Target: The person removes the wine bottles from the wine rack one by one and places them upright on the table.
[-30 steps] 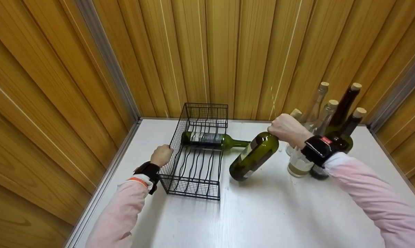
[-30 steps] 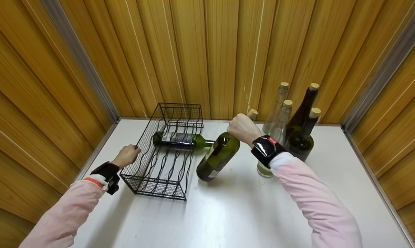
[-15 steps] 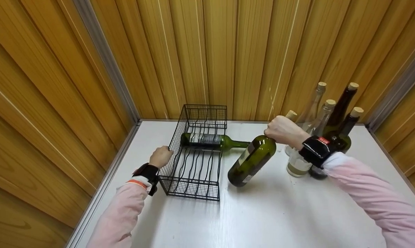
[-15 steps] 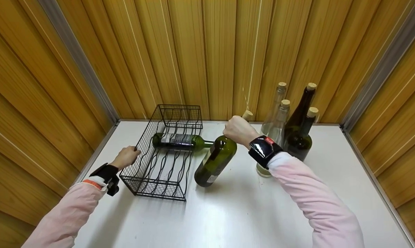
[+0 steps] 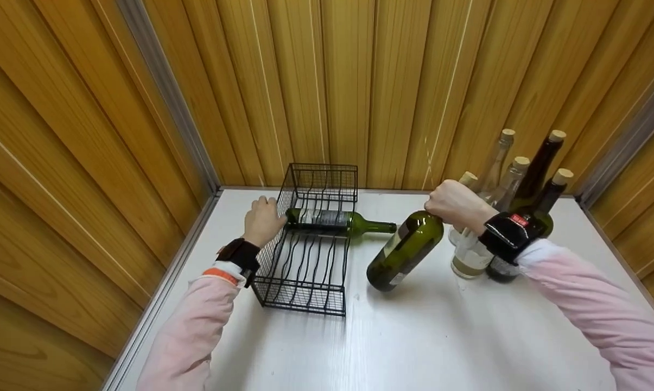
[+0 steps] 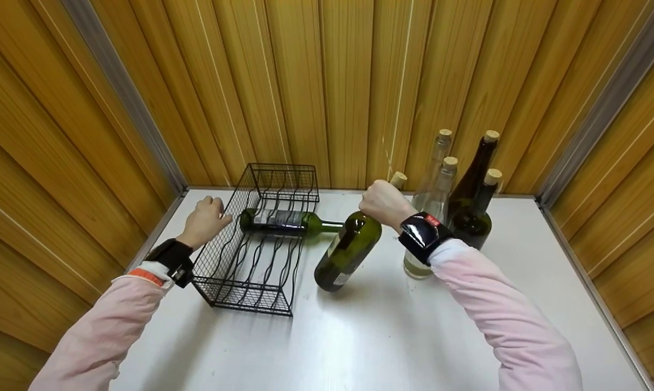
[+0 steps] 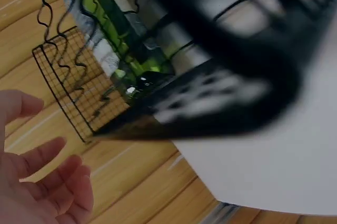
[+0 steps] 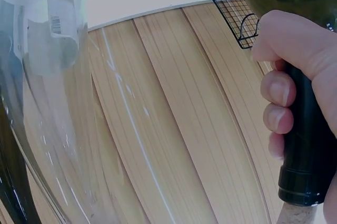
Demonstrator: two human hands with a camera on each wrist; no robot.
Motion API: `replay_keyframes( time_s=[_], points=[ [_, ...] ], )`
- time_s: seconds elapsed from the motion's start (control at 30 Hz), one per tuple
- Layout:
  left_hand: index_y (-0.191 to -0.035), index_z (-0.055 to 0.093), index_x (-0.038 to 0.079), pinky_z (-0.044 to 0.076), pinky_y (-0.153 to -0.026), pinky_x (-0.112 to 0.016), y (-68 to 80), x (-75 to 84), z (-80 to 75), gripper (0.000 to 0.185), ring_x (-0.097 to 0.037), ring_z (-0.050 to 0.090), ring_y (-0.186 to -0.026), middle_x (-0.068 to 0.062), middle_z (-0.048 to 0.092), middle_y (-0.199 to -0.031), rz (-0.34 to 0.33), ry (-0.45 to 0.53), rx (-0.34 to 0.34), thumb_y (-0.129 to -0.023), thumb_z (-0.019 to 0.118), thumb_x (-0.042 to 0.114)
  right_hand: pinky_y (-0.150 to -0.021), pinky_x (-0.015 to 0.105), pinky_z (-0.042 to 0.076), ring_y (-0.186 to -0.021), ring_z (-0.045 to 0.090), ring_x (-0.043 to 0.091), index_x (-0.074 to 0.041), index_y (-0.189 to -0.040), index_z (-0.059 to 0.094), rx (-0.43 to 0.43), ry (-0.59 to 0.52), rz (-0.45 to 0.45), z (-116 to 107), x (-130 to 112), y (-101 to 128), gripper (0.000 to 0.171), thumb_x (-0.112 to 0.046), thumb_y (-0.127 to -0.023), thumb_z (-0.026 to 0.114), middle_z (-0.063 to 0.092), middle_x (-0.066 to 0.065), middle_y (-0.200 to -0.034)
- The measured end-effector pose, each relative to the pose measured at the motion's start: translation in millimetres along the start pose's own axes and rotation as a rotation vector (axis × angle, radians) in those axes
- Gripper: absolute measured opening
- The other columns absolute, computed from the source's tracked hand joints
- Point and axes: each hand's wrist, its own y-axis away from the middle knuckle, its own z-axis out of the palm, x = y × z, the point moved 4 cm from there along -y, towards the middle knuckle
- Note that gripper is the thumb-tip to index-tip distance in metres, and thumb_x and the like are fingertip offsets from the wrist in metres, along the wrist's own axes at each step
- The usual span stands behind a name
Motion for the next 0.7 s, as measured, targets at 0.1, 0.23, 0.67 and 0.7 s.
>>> replay_keyframes(
  time_s=[0.1,0.23,0.67,0.7],
  points=[
    [-0.097,0.053,-0.004,0.045,-0.066,-0.043,-7.6,31.4,-4.0,0.035,-0.032,0.049,-0.088,-0.020,0.050,-0.097,0.057,0.040,0.007,-0.082,0.063,0.027,-0.045,0.031,0.041,-0.043,0.046,0.016,-0.013,-0.053,0.049,-0.016,-0.008,0.008,-4,2,1,0.026,0.007,-0.052,0.065,0.053,0.001,-0.052],
    [-0.097,0.050,0.004,0.045,-0.065,-0.033,-7.8,87.6,1.4,0.040,-0.022,0.047,-0.085,-0.009,0.047,-0.095,0.140,0.138,-0.131,-0.082,0.063,0.038,-0.043,0.030,0.039,-0.042,0.043,0.015,-0.013,-0.052,0.046,0.007,-0.015,0.022,-10,6,2,0.027,0.007,-0.054,0.065,0.051,0.001,-0.050],
    [-0.121,0.036,0.006,0.044,-0.076,-0.031,2.0,203.1,39.2,0.093,-0.019,0.047,-0.095,-0.009,0.047,-0.110,0.214,0.338,-0.302,-0.056,0.075,0.060,-0.042,0.034,0.038,-0.040,0.041,0.016,-0.015,-0.051,0.043,0.024,-0.027,0.044,-23,13,4,0.030,0.003,-0.055,0.067,0.049,0.001,-0.048],
    [-0.122,0.036,0.006,0.044,-0.077,-0.030,2.2,205.6,42.4,0.095,-0.019,0.048,-0.095,-0.009,0.047,-0.111,0.208,0.358,-0.309,-0.054,0.076,0.059,-0.042,0.034,0.038,-0.041,0.041,0.016,-0.015,-0.051,0.043,0.018,-0.029,0.047,-23,14,4,0.030,0.003,-0.055,0.067,0.048,0.001,-0.048]
  ],
)
